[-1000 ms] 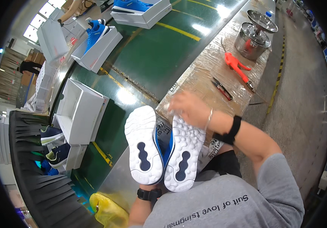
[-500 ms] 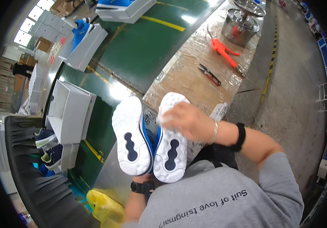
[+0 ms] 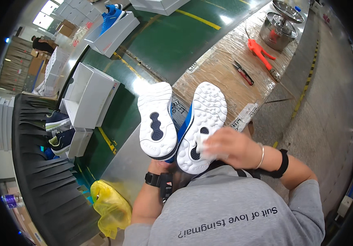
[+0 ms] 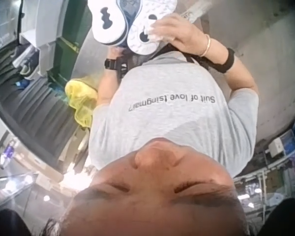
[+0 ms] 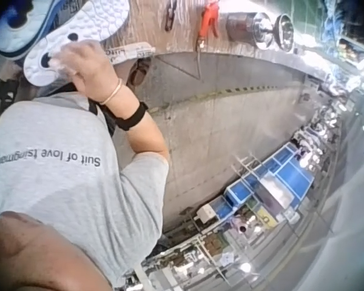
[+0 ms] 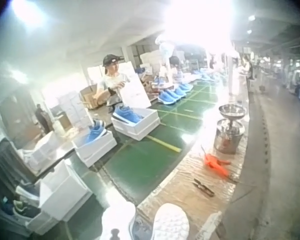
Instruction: Cleaning the soles of blue and green sneakers at a shoe manufacturing quality control station.
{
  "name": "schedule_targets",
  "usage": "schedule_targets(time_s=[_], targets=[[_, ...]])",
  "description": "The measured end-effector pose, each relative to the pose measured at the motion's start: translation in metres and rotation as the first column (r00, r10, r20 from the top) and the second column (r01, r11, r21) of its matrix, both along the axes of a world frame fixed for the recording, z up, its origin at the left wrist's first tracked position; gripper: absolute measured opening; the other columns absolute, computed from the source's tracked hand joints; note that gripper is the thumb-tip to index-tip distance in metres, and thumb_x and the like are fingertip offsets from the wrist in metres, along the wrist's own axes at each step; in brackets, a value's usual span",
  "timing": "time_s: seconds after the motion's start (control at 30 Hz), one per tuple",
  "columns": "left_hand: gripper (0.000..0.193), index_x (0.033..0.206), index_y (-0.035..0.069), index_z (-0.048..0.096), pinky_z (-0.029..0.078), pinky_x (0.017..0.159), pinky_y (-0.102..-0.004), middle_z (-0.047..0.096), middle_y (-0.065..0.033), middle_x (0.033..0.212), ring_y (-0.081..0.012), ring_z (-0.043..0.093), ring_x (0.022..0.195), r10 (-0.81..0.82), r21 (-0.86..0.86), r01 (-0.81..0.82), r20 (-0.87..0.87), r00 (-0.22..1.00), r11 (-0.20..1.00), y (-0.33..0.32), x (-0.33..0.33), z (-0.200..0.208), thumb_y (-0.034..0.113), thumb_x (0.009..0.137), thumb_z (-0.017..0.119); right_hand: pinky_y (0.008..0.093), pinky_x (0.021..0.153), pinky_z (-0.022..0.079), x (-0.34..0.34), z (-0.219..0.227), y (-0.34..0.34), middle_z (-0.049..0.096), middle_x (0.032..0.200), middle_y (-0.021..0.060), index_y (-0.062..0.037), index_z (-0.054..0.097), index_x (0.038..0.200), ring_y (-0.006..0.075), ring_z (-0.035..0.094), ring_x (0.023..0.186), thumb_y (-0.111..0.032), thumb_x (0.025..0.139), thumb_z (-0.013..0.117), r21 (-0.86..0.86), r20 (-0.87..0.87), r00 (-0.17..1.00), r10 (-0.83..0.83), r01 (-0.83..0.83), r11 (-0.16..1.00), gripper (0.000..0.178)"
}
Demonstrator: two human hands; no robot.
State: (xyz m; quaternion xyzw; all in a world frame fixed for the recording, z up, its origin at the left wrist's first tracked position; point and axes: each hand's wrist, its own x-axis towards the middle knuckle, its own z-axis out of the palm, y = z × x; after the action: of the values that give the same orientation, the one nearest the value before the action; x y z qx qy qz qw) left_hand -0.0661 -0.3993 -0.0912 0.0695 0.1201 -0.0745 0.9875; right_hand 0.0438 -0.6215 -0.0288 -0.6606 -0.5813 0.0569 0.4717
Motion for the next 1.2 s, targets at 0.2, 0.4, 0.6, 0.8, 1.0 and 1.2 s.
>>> schedule_targets(time_s=[0.2,0.4,0.6,0.8,1.0,1.2], targets=[[0.043,0.125,0.005,0.046,0.042,0.097,-0.036,0.053,-0.0094,0.125,-0.0236,0.051,0.112,0.138,0.003,-0.14,-0.163,0.977,0.99,0.017,-0.023,-0.08,0.032,0.094,0.037,0.0358,0.082,0.048,-0.018,0.02,0.038,0.059,0.106,0.0103,-0.0069,0.057,0.11,0.0272,0.058,0.097,-0.004,0.072,0.06,0.07,0.215,0.937,0.275,-0.295,0.953,0.038],[0.041,0.125,0.004,0.046,0.042,0.098,-0.0366,0.052,-0.0101,0.126,-0.0229,0.05,0.114,0.036,-0.014,-0.04,-0.217,0.976,0.999,-0.003,-0.007,-0.038,0.031,0.095,0.037,0.0395,0.081,0.045,0.067,-0.009,0.041,0.059,0.1,0.0121,-0.0053,0.059,0.103,0.0306,0.056,0.088,0.002,0.067,0.057,-0.074,0.266,0.944,-0.195,0.221,0.972,0.036],[0.043,0.127,0.006,0.044,0.04,0.099,-0.0382,0.051,-0.0099,0.127,-0.023,0.05,0.113,0.121,-0.207,-0.112,0.031,0.992,0.972,0.012,-0.017,-0.09,0.032,0.096,0.031,0.038,0.084,0.046,0.007,0.027,0.058,0.059,0.106,0.0099,-0.0089,0.061,0.103,0.0281,0.057,0.098,0.0,0.069,0.058,-0.058,0.257,0.932,0.256,-0.249,0.967,0.035],[0.042,0.127,0.007,0.045,0.04,0.099,-0.0393,0.051,-0.0095,0.127,-0.0233,0.05,0.113,0.055,-0.064,-0.061,-0.101,0.993,0.996,-0.003,0.002,-0.035,0.032,0.096,0.032,0.0372,0.077,0.046,0.064,-0.003,0.049,0.059,0.099,0.0112,-0.0065,0.06,0.098,0.0294,0.055,0.092,0.004,0.066,0.054,-0.14,0.35,0.936,-0.044,0.098,0.985,0.034],[0.046,0.13,0.007,0.043,0.037,0.102,-0.0394,0.048,-0.0097,0.131,-0.0242,0.047,0.117,0.135,-0.017,-0.139,-0.148,0.98,0.99,-0.002,0.004,-0.032,0.036,0.096,0.031,0.0383,0.083,0.044,0.046,0.008,0.027,0.058,0.105,0.0112,-0.0088,0.06,0.105,0.0283,0.055,0.095,-0.001,0.071,0.055,-0.059,0.338,0.919,-0.2,0.233,0.971,0.035],[0.045,0.129,0.006,0.042,0.035,0.103,-0.0369,0.048,-0.0089,0.131,-0.0227,0.046,0.117,0.2,0.053,-0.194,-0.158,0.967,0.98,0.004,-0.004,-0.063,0.034,0.096,0.031,0.0357,0.086,0.044,0.019,-0.029,0.011,0.057,0.114,0.0086,-0.0108,0.058,0.112,0.0251,0.054,0.1,-0.006,0.076,0.055,-0.012,0.468,0.883,-0.035,0.045,0.999,0.037]])
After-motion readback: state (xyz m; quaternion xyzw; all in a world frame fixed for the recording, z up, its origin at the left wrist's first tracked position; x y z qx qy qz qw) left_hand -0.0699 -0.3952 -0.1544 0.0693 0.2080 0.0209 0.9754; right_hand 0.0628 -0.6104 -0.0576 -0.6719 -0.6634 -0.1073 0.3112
